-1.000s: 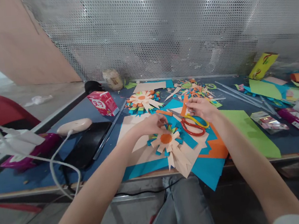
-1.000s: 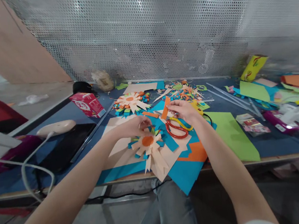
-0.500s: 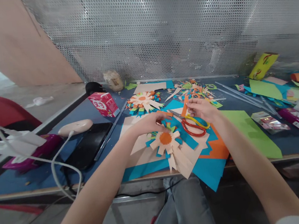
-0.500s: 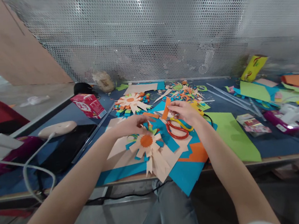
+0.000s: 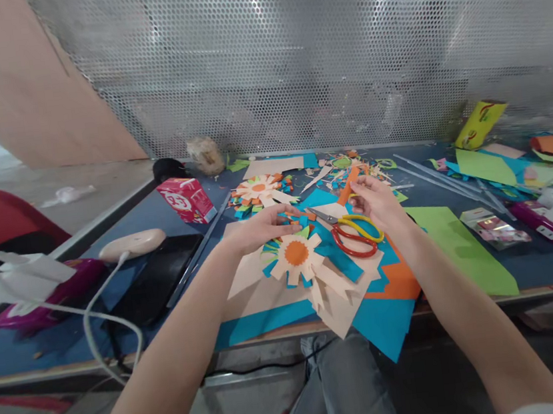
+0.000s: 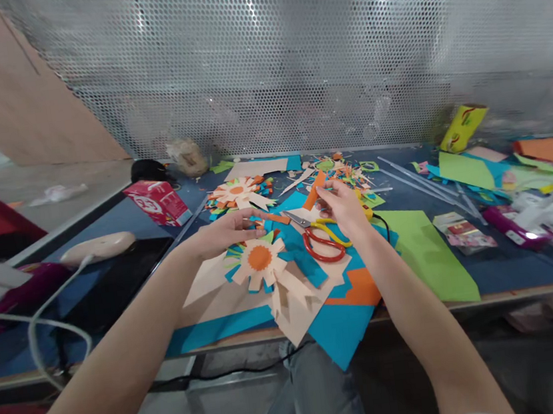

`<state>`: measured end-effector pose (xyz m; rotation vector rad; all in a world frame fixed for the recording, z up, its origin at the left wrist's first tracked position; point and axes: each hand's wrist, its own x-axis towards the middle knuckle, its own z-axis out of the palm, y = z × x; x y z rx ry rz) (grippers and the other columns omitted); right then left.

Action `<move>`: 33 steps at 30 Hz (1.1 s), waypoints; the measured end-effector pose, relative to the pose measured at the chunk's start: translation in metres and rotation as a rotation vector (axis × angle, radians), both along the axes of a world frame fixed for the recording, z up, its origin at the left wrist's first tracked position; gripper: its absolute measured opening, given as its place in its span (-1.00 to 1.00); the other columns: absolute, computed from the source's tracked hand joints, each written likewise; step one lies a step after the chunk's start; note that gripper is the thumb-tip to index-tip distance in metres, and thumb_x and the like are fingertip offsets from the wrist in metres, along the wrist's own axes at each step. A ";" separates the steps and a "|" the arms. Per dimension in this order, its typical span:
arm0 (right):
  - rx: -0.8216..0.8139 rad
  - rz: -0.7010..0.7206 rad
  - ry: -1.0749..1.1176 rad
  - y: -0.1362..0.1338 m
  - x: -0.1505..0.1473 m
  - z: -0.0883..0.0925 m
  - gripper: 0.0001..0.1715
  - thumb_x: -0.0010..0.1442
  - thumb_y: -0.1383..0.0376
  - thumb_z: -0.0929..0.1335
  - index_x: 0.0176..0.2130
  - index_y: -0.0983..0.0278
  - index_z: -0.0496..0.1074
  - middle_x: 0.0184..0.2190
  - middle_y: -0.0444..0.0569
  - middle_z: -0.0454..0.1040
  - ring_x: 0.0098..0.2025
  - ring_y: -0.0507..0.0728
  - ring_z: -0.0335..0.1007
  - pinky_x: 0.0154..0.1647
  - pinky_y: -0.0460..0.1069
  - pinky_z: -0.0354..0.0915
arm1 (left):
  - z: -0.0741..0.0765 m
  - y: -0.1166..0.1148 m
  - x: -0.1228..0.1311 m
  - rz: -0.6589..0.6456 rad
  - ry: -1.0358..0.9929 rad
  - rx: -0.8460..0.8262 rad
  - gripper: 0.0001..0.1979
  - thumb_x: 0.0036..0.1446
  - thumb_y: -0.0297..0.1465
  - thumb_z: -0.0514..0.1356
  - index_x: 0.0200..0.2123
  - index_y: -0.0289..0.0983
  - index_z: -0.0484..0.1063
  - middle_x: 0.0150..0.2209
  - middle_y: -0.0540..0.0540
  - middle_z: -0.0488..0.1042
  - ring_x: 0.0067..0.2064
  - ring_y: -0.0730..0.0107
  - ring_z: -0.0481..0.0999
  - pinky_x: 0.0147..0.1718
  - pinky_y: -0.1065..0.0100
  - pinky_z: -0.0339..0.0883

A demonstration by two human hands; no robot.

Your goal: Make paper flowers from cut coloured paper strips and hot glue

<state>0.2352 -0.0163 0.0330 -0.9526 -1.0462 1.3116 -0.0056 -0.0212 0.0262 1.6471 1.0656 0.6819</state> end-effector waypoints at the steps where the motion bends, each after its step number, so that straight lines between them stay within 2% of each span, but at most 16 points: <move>1: -0.008 0.008 0.004 0.000 0.000 0.000 -0.45 -0.36 0.09 0.51 -0.47 0.21 0.18 -0.62 -0.27 0.27 -0.60 -0.06 0.20 -0.65 -0.14 -0.01 | 0.000 0.000 -0.001 -0.012 -0.001 -0.021 -0.51 -0.25 -0.29 0.37 -0.17 -0.24 0.42 -0.48 0.01 0.44 -0.45 0.47 0.40 -0.50 0.48 0.23; 4: -0.027 0.045 0.003 0.001 -0.001 0.000 -0.50 -0.32 0.13 0.51 -0.50 0.22 0.18 -0.65 -0.26 0.26 -0.62 -0.08 0.16 -0.65 -0.13 0.00 | 0.002 -0.001 -0.003 -0.121 0.017 -0.067 -0.40 -0.29 -0.38 0.38 -0.06 -0.22 0.41 -0.47 0.02 0.47 -0.46 0.48 0.43 -0.45 0.47 0.27; 7: -0.041 0.076 -0.023 0.001 -0.003 -0.002 -0.54 -0.30 0.16 0.52 -0.51 0.24 0.22 -0.69 -0.27 0.24 -0.63 -0.09 0.13 -0.64 -0.14 0.02 | 0.006 -0.002 -0.005 -0.215 0.044 -0.088 -0.37 -0.31 -0.39 0.39 -0.04 -0.20 0.42 -0.46 0.03 0.48 -0.48 0.45 0.47 -0.48 0.45 0.30; 9: -0.051 0.102 -0.047 0.000 -0.003 -0.003 -0.55 -0.32 0.16 0.52 -0.50 0.25 0.26 -0.69 -0.27 0.24 -0.62 -0.09 0.15 -0.63 -0.14 0.04 | 0.009 -0.002 -0.006 -0.200 0.031 -0.071 -0.40 -0.33 -0.37 0.40 -0.09 -0.19 0.46 -0.39 0.00 0.50 -0.44 0.39 0.50 -0.47 0.41 0.35; 11: -0.056 0.113 -0.073 -0.002 -0.003 -0.003 -0.55 -0.33 0.17 0.52 -0.48 0.26 0.28 -0.68 -0.27 0.26 -0.62 -0.09 0.15 -0.62 -0.14 0.06 | 0.012 -0.003 -0.006 -0.111 -0.011 0.005 -0.43 -0.36 -0.35 0.41 -0.14 -0.20 0.49 -0.34 -0.03 0.51 -0.40 0.34 0.51 -0.42 0.36 0.40; 14: 0.018 0.035 -0.091 -0.004 0.002 0.005 -0.59 -0.29 0.19 0.50 -0.45 0.26 0.31 -0.64 -0.24 0.31 -0.61 -0.10 0.16 -0.62 -0.15 0.06 | 0.014 -0.004 -0.005 0.131 -0.143 0.245 -0.56 -0.37 -0.29 0.42 -0.29 -0.26 0.53 -0.37 -0.07 0.50 -0.35 0.28 0.51 -0.34 0.28 0.42; 17: 0.248 -0.142 -0.064 -0.008 0.010 0.018 -0.64 -0.22 0.24 0.48 -0.38 0.22 0.33 -0.54 -0.20 0.41 -0.55 -0.07 0.25 -0.61 -0.13 0.10 | 0.013 -0.007 -0.001 0.273 -0.242 0.621 -0.76 -0.22 -0.28 0.38 -0.42 -0.25 0.53 -0.37 -0.08 0.50 -0.27 0.25 0.50 -0.22 0.22 0.40; 19: 0.421 -0.259 -0.083 -0.013 0.014 0.025 -0.65 -0.17 0.27 0.47 -0.32 0.18 0.36 -0.45 -0.18 0.47 -0.44 -0.01 0.36 -0.52 -0.11 0.21 | 0.011 -0.010 0.001 0.233 -0.196 0.881 -0.88 -0.11 -0.34 0.33 -0.41 -0.20 0.55 -0.31 -0.09 0.50 -0.20 0.26 0.49 -0.14 0.22 0.38; 21: 0.553 -0.318 -0.128 -0.018 0.013 0.028 -0.72 -0.11 0.27 0.45 -0.32 0.16 0.38 -0.40 -0.18 0.49 -0.33 0.04 0.42 -0.39 -0.06 0.31 | 0.008 -0.013 0.004 0.141 -0.127 1.107 -0.90 -0.04 -0.39 0.29 -0.37 -0.15 0.56 -0.26 -0.10 0.49 -0.18 0.29 0.49 -0.15 0.26 0.39; 23: 0.644 -0.305 -0.153 -0.024 0.008 0.026 -0.79 -0.07 0.25 0.44 -0.34 0.14 0.41 -0.41 -0.18 0.51 -0.31 0.06 0.44 -0.33 -0.02 0.35 | 0.006 -0.016 0.007 0.047 -0.096 1.310 -0.86 0.03 -0.44 0.23 -0.33 -0.12 0.56 -0.23 -0.10 0.48 -0.18 0.32 0.50 -0.19 0.28 0.42; 25: 0.718 -0.220 -0.172 -0.030 0.002 0.023 -0.86 -0.04 0.26 0.43 -0.37 0.14 0.44 -0.43 -0.19 0.51 -0.34 0.06 0.45 -0.31 0.01 0.37 | 0.004 -0.019 0.011 -0.029 -0.087 1.482 -0.80 0.05 -0.52 0.20 -0.30 -0.13 0.54 -0.25 -0.09 0.48 -0.17 0.32 0.51 -0.21 0.28 0.43; 27: 0.806 -0.121 -0.203 -0.035 -0.003 0.021 -0.93 -0.01 0.29 0.43 -0.42 0.13 0.45 -0.45 -0.18 0.52 -0.33 0.08 0.46 -0.28 0.03 0.36 | 0.004 -0.023 0.015 -0.036 -0.084 1.583 -0.78 0.01 -0.57 0.23 -0.29 -0.16 0.52 -0.26 -0.08 0.49 -0.16 0.30 0.51 -0.24 0.28 0.43; 29: 0.888 -0.037 -0.258 -0.038 -0.007 0.020 -0.94 0.00 0.31 0.42 -0.44 0.13 0.46 -0.44 -0.16 0.52 -0.29 0.09 0.45 -0.23 0.07 0.35 | 0.007 -0.028 0.017 -0.022 -0.104 1.614 -0.78 -0.05 -0.58 0.27 -0.30 -0.20 0.51 -0.27 -0.08 0.49 -0.16 0.28 0.52 -0.26 0.28 0.44; 33: 0.964 0.012 -0.349 -0.043 -0.010 0.022 -0.92 0.02 0.34 0.42 -0.43 0.14 0.46 -0.42 -0.16 0.53 -0.30 0.09 0.45 -0.17 0.09 0.31 | 0.013 -0.034 0.019 -0.047 -0.133 1.629 -0.82 -0.01 -0.59 0.23 -0.33 -0.23 0.49 -0.30 -0.08 0.48 -0.17 0.27 0.53 -0.28 0.28 0.47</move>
